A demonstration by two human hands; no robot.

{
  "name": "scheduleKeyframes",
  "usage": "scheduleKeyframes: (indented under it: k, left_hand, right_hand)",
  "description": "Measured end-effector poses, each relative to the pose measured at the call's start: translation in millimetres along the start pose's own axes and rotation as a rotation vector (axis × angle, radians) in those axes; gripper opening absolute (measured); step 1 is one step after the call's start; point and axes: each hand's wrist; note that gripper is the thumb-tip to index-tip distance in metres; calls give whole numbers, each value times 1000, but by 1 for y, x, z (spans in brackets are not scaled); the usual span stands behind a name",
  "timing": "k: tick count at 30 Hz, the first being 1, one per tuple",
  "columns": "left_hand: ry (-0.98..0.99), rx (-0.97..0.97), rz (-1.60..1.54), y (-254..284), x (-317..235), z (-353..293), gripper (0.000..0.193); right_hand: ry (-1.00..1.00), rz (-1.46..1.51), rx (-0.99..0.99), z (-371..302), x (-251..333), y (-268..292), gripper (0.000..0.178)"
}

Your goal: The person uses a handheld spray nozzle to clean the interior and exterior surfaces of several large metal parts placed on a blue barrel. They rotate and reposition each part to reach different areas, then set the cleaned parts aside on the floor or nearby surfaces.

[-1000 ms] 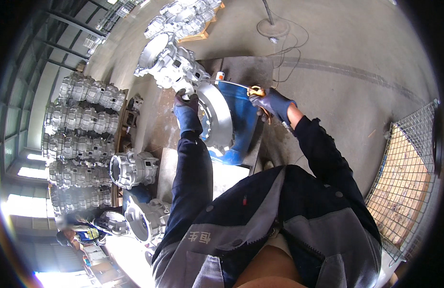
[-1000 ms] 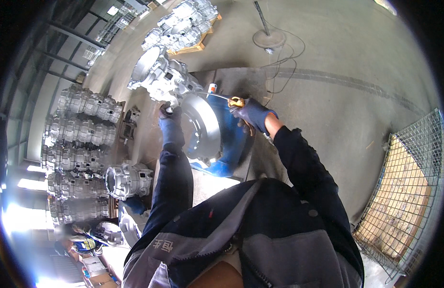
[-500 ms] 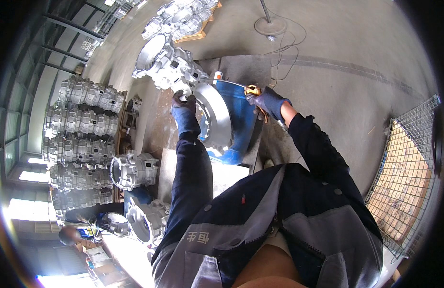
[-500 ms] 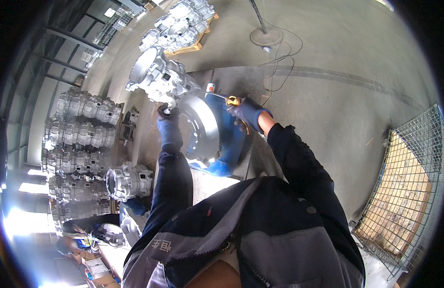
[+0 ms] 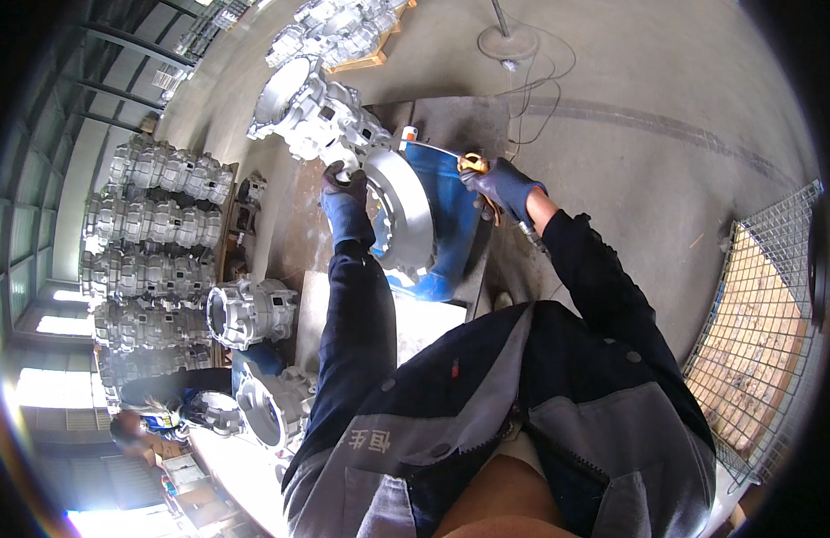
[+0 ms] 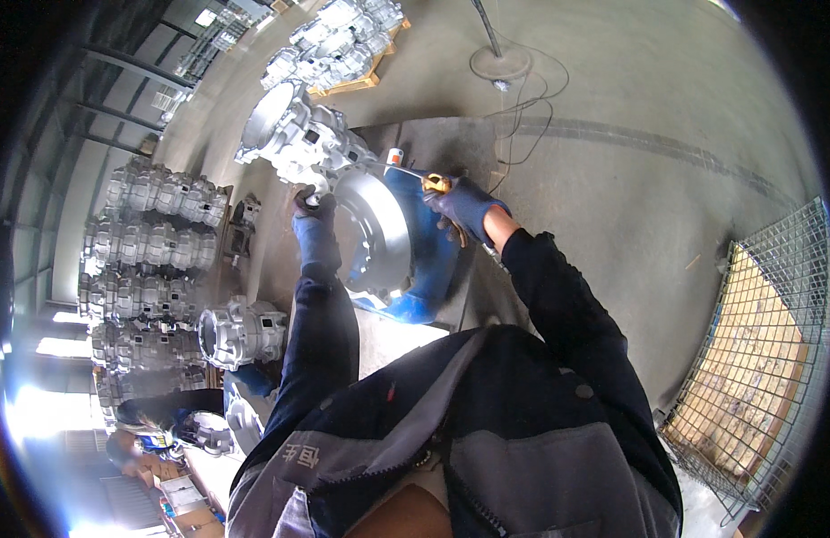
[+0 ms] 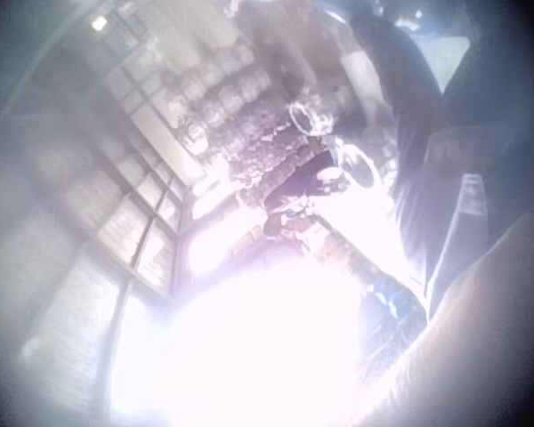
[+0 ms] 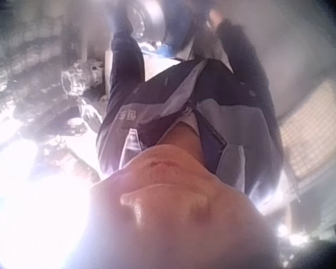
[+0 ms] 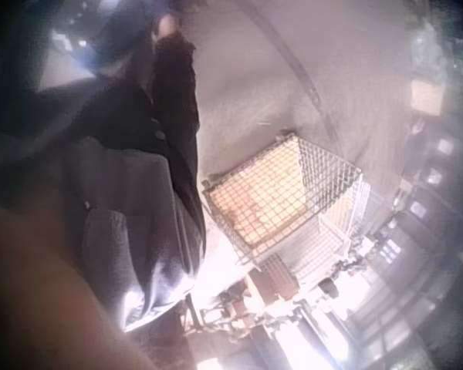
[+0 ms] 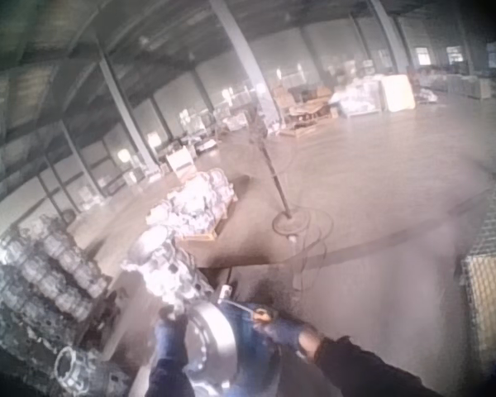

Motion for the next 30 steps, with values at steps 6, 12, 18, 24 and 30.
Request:
scheduleKeyframes:
  k: [6, 12, 18, 24, 30]
  left_hand:
    - [-101, -37, 44, -1, 12, 6, 42]
    - [-58, -71, -4, -1, 20, 14, 50]
    - [-24, -62, 92, -2, 2, 10, 53]
    - [-36, -95, 236, -2, -9, 2, 54]
    - [-8, -86, 160, -3, 7, 12, 51]
  right_hand:
    - [5, -51, -52, -1, 2, -3, 23]
    - [8, -56, -27, -4, 2, -5, 26]
    - [8, -26, -45, 0, 2, -6, 25]
    - [6, -1, 1, 14, -9, -7, 27]
    - [-116, 6, -59, 31, -26, 2, 27]
Point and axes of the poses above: each hand's wrist, its own z-axis towards the middle knuckle, its own y-axis out of the back of the hand, x = y × z, and after that the axes turned 12 degrees about -x, right-handed
